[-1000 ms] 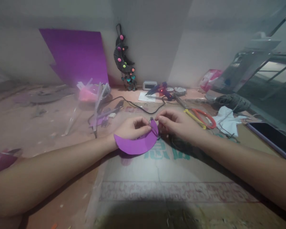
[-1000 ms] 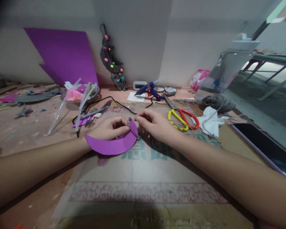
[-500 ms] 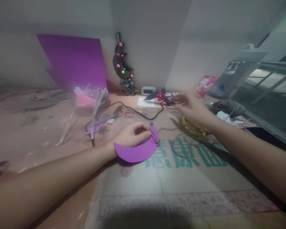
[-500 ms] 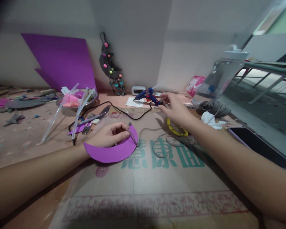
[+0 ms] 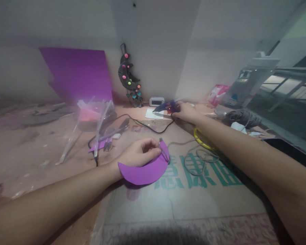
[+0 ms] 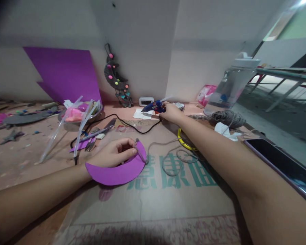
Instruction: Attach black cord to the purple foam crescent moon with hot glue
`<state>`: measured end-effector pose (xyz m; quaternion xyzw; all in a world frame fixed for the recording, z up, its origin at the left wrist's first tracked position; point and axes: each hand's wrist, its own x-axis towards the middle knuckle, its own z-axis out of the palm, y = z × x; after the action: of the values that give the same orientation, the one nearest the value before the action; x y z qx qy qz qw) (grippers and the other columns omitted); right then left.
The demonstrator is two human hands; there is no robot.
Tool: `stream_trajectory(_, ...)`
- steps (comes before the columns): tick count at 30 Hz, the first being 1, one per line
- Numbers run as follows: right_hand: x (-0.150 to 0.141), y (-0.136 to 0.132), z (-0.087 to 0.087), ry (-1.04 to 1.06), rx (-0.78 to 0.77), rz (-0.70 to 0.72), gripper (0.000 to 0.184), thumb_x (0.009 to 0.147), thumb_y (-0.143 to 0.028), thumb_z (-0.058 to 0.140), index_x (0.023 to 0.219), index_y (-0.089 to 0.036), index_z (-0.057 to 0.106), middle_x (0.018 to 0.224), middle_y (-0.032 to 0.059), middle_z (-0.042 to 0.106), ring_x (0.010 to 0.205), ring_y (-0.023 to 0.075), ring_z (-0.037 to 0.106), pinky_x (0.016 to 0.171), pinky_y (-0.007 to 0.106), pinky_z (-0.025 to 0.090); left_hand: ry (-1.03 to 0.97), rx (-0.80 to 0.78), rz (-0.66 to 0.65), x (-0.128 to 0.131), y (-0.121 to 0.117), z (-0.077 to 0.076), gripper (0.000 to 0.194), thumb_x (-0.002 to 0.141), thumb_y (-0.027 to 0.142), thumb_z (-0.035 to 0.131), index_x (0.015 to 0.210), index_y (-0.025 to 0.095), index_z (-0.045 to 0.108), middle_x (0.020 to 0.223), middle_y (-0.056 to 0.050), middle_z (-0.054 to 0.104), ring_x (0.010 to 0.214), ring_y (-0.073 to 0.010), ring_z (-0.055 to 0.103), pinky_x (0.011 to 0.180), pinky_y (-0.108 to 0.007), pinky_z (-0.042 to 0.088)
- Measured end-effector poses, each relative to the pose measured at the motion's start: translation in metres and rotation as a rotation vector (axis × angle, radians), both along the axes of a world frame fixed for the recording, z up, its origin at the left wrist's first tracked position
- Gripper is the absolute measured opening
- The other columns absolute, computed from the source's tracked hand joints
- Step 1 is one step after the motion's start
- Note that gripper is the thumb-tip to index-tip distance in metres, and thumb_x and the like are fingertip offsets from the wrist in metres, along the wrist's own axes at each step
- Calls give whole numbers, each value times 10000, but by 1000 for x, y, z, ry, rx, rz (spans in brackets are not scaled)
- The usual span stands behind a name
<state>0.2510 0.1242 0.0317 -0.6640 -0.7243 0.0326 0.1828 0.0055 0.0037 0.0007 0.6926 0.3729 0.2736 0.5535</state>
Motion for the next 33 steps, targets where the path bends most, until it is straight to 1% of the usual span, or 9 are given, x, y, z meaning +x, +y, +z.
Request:
stream_trajectory(6, -1, -3, -2, 36, 50, -51, 493, 726, -245, 630, 1190, -91, 570, 977, 141, 716, 785, 234, 654, 631, 263, 464, 22, 63, -2, 0, 0, -1, 163, 797, 311, 609, 820, 162, 547, 681, 32, 538, 596, -95, 478, 537, -208, 356)
stream_trajectory(13, -3, -16, 18, 141, 115, -131, 332, 781, -275, 589, 1057, -99, 639, 968, 159, 723, 853, 265, 669, 681, 291, 480, 8, 47, 9, 1, 0, 0, 164, 787, 315, 598, 792, 165, 531, 641, 43, 495, 570, -92, 448, 512, -205, 333)
stream_trajectory(17, -5, -47, 29, 290, 111, -83, 250, 812, -338, 576, 933, -143, 676, 814, 86, 736, 732, 218, 680, 638, 274, 485, 9, 48, 42, 0, 1, -2, 182, 788, 336, 605, 811, 171, 534, 646, 44, 506, 559, -90, 452, 510, -206, 336)
stream_trajectory(20, -6, -81, 31, 329, 78, -29, 354, 831, -469, 561, 764, -149, 696, 675, 74, 716, 743, 239, 684, 678, 298, 496, 0, 80, 66, 0, 2, -3, 187, 795, 350, 603, 807, 177, 533, 630, 44, 509, 565, -99, 471, 522, -212, 349)
stream_trajectory(23, -3, -110, 30, 298, 11, 76, 359, 865, -480, 532, 882, -181, 729, 779, 57, 751, 852, 236, 695, 753, 295, 506, -32, 105, 82, 1, 2, -3, 184, 798, 347, 599, 787, 184, 516, 593, 52, 496, 566, -107, 485, 537, -218, 367)
stream_trajectory(25, -2, -118, 28, 282, 11, 112, 352, 876, -488, 530, 961, -212, 731, 885, 47, 762, 926, 231, 691, 803, 290, 507, -37, 118, 78, 1, 2, -3, 182, 795, 344, 606, 784, 185, 516, 582, 54, 497, 567, -111, 492, 543, -221, 375)
stream_trajectory(28, -3, -109, 25, 300, 3, 98, 363, 878, -502, 534, 925, -206, 739, 956, 66, 758, 946, 230, 692, 822, 288, 513, -13, 129, 68, 0, 3, -5, 182, 799, 348, 611, 793, 186, 528, 584, 51, 511, 575, -116, 506, 549, -223, 382)
stream_trajectory(31, -12, -78, 18, 389, -109, 120, 394, 927, -461, 469, 1009, -158, 709, 966, 101, 754, 851, 198, 713, 730, 262, 534, -3, 98, 62, 0, 3, -5, 192, 801, 361, 607, 797, 185, 530, 595, 48, 516, 575, -115, 510, 549, -224, 385)
stream_trajectory(33, -20, -54, 13, 355, -152, 128, 415, 939, -455, 441, 1028, -143, 700, 969, 113, 751, 803, 188, 714, 670, 247, 530, -5, 62, 57, 0, 3, -4, 201, 787, 363, 615, 795, 182, 526, 610, 48, 519, 570, -111, 501, 547, -225, 381)
